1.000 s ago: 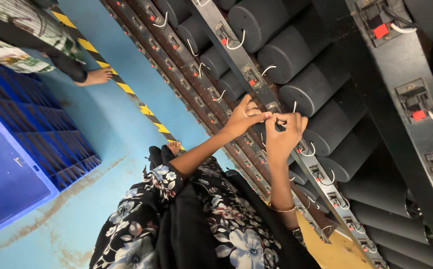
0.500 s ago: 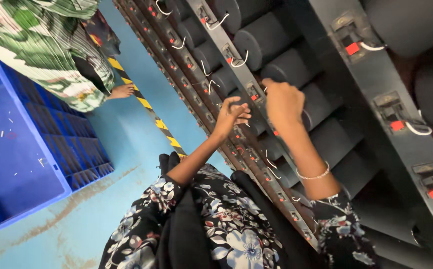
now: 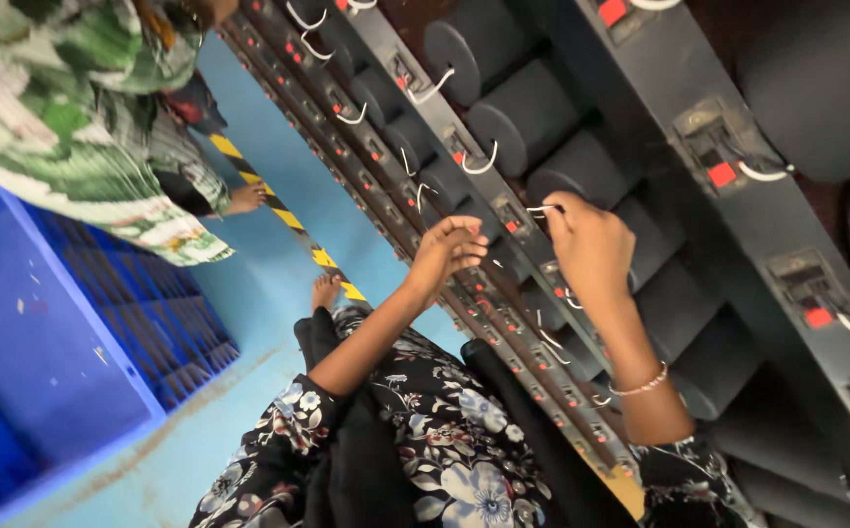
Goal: The person connects white wires to red terminals on a rack of black cylindrical devices. They repeatedly insert the wire ends into the terminals and adjust the placement of the cylinders on the rack.
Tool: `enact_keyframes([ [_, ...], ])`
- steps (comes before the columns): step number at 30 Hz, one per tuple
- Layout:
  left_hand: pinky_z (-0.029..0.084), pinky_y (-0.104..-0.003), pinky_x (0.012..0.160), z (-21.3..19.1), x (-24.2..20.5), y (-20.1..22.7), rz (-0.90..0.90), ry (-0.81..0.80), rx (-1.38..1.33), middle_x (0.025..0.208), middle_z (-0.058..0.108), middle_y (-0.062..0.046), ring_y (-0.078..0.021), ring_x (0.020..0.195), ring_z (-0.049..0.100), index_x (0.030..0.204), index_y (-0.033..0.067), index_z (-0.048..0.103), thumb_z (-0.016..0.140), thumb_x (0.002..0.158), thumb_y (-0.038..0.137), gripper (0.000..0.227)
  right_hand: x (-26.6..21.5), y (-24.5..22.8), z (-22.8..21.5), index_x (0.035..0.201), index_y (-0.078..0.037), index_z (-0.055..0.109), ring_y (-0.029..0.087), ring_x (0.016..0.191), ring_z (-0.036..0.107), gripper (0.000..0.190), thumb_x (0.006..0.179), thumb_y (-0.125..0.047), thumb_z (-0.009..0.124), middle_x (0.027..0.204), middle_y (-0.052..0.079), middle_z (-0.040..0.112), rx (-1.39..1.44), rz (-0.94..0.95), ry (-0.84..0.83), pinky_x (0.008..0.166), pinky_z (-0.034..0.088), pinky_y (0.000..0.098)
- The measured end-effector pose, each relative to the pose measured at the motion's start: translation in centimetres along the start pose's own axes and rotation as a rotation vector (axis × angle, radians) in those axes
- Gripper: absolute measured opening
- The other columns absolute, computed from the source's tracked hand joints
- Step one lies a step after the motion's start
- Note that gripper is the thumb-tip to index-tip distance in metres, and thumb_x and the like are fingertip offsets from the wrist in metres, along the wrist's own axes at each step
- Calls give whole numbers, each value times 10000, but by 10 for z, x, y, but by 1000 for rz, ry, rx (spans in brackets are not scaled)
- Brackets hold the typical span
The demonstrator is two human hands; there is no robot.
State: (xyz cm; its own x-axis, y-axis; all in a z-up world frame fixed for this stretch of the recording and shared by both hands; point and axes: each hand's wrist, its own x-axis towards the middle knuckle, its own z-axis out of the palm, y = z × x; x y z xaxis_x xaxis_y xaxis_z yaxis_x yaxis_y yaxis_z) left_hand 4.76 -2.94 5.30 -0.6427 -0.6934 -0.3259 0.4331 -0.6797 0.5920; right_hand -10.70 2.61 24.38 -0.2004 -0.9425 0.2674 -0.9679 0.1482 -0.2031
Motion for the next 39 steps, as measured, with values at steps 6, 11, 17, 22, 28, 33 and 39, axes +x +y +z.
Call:
enact_keyframes([
  [6, 554, -264, 794, -8, 8, 28, -140, -150, 219, 1014, 735, -73, -135, 878, 704, 1194, 56, 641, 627, 980, 216, 268, -4, -18, -10, 1014, 5, 716, 135, 699, 630, 86, 955, -44, 753, 847, 110, 655, 427, 175, 26, 650, 504, 281],
  [11, 555, -254, 776, -14, 20, 36, -132, -286, 305, 1032, 736, -84, -140, 880, 715, 1177, 45, 646, 648, 986, 239, 273, -12, -24, -5, 1019, 7, 715, 102, 818, 672, 97, 924, 6, 729, 1094, 91, 690, 483, 99, 34, 724, 538, 245],
  [17, 557, -257, 773, 3, 13, 55, 13, -443, 246, 1064, 726, -65, -123, 896, 695, 1270, 39, 623, 635, 1011, 206, 308, -32, -25, 30, 1057, 11, 663, 42, 782, 556, 116, 975, 30, 743, 907, 21, 642, 618, 268, 91, 712, 460, 213],
  [22, 539, -239, 741, 27, -1, 86, 250, -601, 267, 1059, 673, -40, -79, 916, 657, 1376, 32, 627, 664, 1005, 149, 391, -44, -39, 55, 1067, 26, 658, 48, 855, 537, 101, 991, 49, 720, 994, 15, 595, 704, 244, 191, 764, 455, 212],
  [28, 530, -226, 661, 31, 6, 81, 205, -473, 390, 991, 777, -88, -77, 854, 691, 1171, 4, 751, 680, 1019, 208, 264, -51, -49, 60, 1112, 11, 679, 21, 806, 548, 141, 980, 57, 695, 947, -9, 644, 968, 415, 298, 697, 423, 179],
  [33, 572, -255, 616, 14, 18, 55, -2, -264, 293, 1068, 745, -154, -129, 870, 738, 1242, -85, 642, 728, 968, 288, 471, -55, -58, 80, 1034, 30, 688, 6, 702, 521, 74, 972, 41, 727, 868, -13, 651, 865, 494, 401, 609, 395, 172],
  [39, 541, -269, 641, 6, 39, 18, 6, -90, 271, 967, 650, -90, -195, 890, 704, 1442, -150, 244, 814, 870, 233, 893, -46, -60, 100, 965, 37, 684, 8, 726, 548, 48, 974, 23, 729, 850, 0, 683, 690, 492, 425, 648, 428, 179],
])
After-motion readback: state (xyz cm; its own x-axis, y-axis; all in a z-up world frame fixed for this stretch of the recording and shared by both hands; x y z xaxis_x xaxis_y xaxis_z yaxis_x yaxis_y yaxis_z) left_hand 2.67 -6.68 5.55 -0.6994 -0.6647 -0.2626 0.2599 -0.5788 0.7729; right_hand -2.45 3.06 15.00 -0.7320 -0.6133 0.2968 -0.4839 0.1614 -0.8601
